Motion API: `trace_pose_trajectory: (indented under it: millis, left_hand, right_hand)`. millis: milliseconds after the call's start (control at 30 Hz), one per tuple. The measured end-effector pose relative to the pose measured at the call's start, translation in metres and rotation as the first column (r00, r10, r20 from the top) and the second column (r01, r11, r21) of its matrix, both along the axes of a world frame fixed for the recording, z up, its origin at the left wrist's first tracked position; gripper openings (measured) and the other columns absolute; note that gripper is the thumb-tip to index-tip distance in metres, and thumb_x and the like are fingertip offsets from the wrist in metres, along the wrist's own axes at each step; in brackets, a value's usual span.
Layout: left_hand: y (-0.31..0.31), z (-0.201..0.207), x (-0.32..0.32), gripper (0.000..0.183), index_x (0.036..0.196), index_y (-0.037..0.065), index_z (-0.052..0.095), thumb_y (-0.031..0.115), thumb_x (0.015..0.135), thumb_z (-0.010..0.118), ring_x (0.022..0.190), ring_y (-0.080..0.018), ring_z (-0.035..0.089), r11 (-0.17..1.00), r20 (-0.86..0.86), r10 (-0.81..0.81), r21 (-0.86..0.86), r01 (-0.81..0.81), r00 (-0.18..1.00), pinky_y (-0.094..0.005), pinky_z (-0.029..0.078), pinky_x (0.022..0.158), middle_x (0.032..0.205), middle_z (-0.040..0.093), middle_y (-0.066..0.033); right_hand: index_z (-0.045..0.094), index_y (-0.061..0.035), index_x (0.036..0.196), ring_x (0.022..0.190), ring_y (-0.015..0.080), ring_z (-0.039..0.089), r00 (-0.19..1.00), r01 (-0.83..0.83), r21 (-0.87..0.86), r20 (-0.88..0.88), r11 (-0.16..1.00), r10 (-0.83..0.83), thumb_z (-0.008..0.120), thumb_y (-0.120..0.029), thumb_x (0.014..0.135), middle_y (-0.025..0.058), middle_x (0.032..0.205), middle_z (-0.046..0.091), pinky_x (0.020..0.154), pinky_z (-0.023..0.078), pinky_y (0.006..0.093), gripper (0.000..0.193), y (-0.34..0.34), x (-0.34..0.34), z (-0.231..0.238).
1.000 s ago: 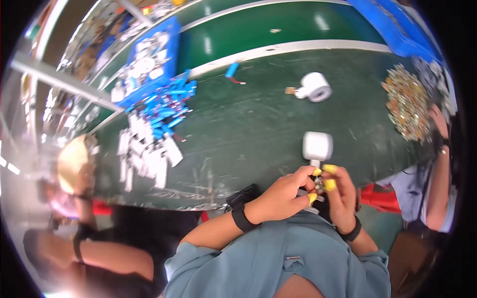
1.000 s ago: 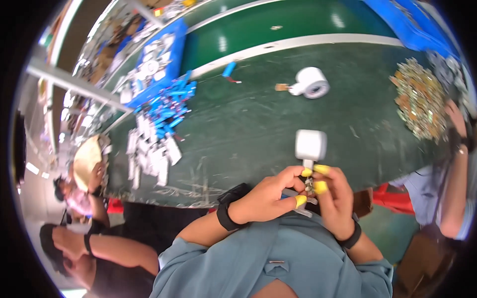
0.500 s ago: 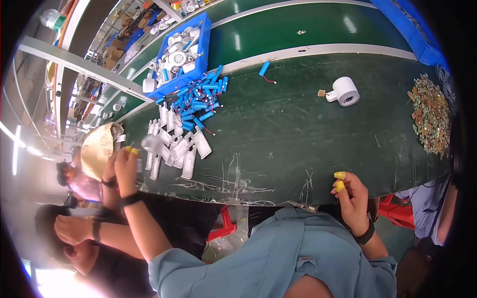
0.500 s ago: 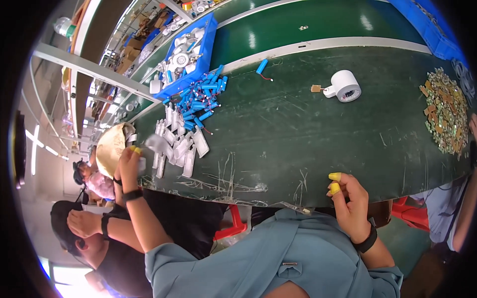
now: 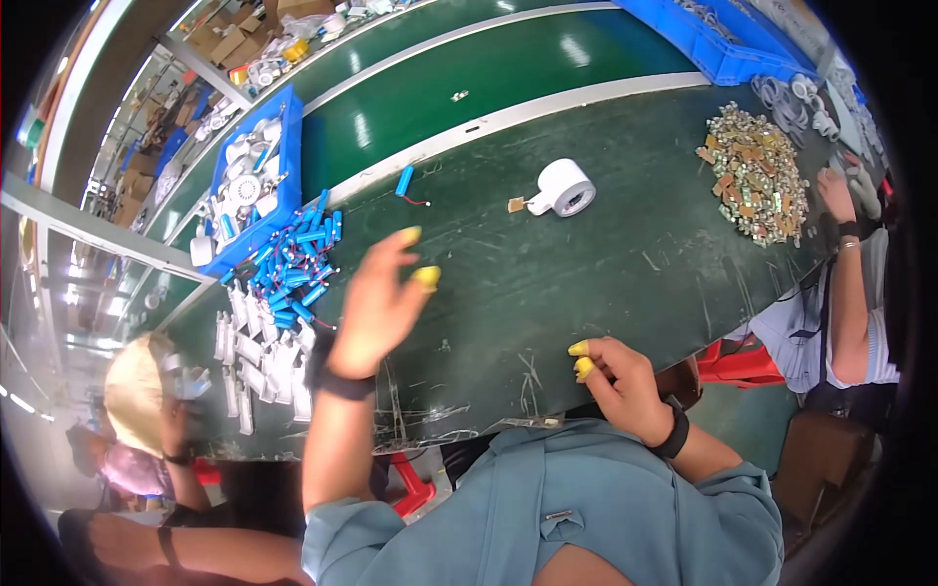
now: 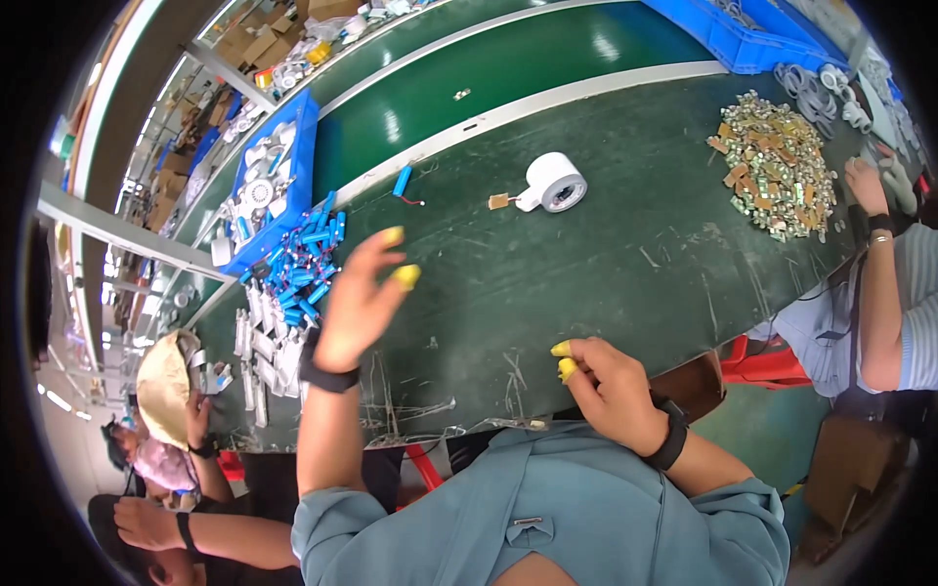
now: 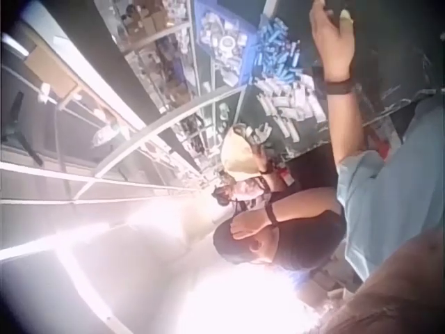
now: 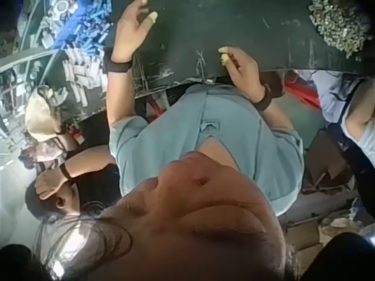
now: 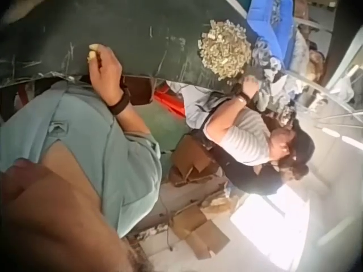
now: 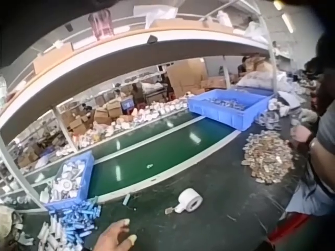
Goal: The person assembles small fans by connecting wires from a fan head to a circuit board, placing a battery into a plastic housing, and snapping the components together. They repeat this process multiple times, occasionally moving aside finished units and loose parts.
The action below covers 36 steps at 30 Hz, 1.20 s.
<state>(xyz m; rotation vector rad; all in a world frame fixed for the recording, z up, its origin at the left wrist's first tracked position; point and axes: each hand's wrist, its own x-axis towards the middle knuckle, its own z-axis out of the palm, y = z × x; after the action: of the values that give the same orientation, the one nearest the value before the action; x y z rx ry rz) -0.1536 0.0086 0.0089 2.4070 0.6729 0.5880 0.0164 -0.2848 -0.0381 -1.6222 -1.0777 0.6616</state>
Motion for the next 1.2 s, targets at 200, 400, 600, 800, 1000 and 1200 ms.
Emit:
trace_pose_trajectory:
  millis: [200, 400, 600, 800, 1000, 1200]
  left_hand:
    - [-0.026, -0.017, 0.114, 0.041, 0.125, 0.000, 0.054, 0.002, 0.085, 0.063, 0.092, -0.0320, 0.067, 0.967, 0.170, -0.044, -0.242, 0.085, 0.984, -0.0397, 0.054, 0.081, 0.108, 0.064, -0.0168]
    - [-0.096, -0.006, 0.098, 0.013, 0.096, 0.002, 0.061, 0.005, 0.084, 0.058, 0.080, -0.0320, 0.061, 0.890, 0.000, -0.293, 0.364, 0.273, 0.956, -0.0420, 0.050, 0.071, 0.092, 0.061, -0.0128]
    - [-0.088, 0.024, 0.054, 0.024, 0.105, 0.004, 0.066, 0.010, 0.082, 0.068, 0.092, -0.0332, 0.066, 0.865, -0.142, -0.465, 0.139, 0.482, 0.874, -0.0423, 0.054, 0.081, 0.104, 0.067, -0.0146]
    - [0.065, -0.023, 0.056, 0.030, 0.112, 0.006, 0.066, 0.001, 0.083, 0.066, 0.085, -0.0303, 0.067, 0.961, -0.134, 0.048, 0.276, -0.010, 0.990, -0.0377, 0.054, 0.076, 0.099, 0.066, -0.0124]
    - [0.095, -0.045, 0.053, 0.017, 0.099, 0.004, 0.068, 0.002, 0.084, 0.059, 0.086, -0.0335, 0.066, 0.972, -0.123, 0.101, 0.225, -0.071, 0.987, -0.0389, 0.052, 0.076, 0.088, 0.065, -0.0142]
    - [-0.014, -0.012, 0.009, 0.021, 0.102, 0.001, 0.059, -0.005, 0.082, 0.053, 0.093, -0.0433, 0.062, 0.948, -0.309, -0.076, 0.271, 0.165, 0.948, -0.0466, 0.052, 0.079, 0.110, 0.059, -0.0200]
  right_hand:
    - [0.058, 0.0028, 0.121, 0.084, 0.0128, 0.068, 0.979, -0.049, -0.051, -0.198, 0.998, 0.038, 0.053, 0.001, 0.097, 0.0082, 0.098, 0.066, 0.070, 0.054, 0.0241, 0.024, 0.004, 0.000, 0.006]
    - [0.046, -0.0026, 0.137, 0.096, 0.0171, 0.067, 0.695, -0.016, -0.046, -0.719, 0.999, -0.021, 0.045, -0.017, 0.106, 0.0106, 0.114, 0.062, 0.077, 0.057, 0.0296, 0.034, 0.012, 0.011, 0.010]
    - [0.038, -0.0035, 0.142, 0.094, 0.0204, 0.066, 0.515, -0.045, -0.086, -0.856, 0.995, -0.051, 0.051, -0.020, 0.105, 0.0120, 0.115, 0.058, 0.074, 0.059, 0.0330, 0.043, 0.017, 0.015, 0.013]
    - [0.029, -0.0015, 0.146, 0.090, 0.0167, 0.066, 0.889, 0.118, -0.097, -0.433, 0.988, -0.149, 0.061, 0.004, 0.091, 0.0145, 0.121, 0.053, 0.063, 0.057, 0.0262, 0.064, 0.014, 0.004, 0.010]
    - [0.023, -0.0023, 0.152, 0.090, 0.0167, 0.066, 0.977, 0.215, -0.027, 0.021, 0.976, -0.214, 0.060, 0.009, 0.087, 0.0172, 0.133, 0.043, 0.060, 0.054, 0.0236, 0.076, 0.016, 0.009, 0.027]
    - [0.034, -0.0011, 0.148, 0.092, 0.0252, 0.068, 0.922, 0.231, -0.086, 0.337, 0.969, -0.190, 0.060, 0.009, 0.083, 0.0210, 0.140, 0.038, 0.059, 0.056, 0.0307, 0.071, 0.013, 0.012, 0.031]
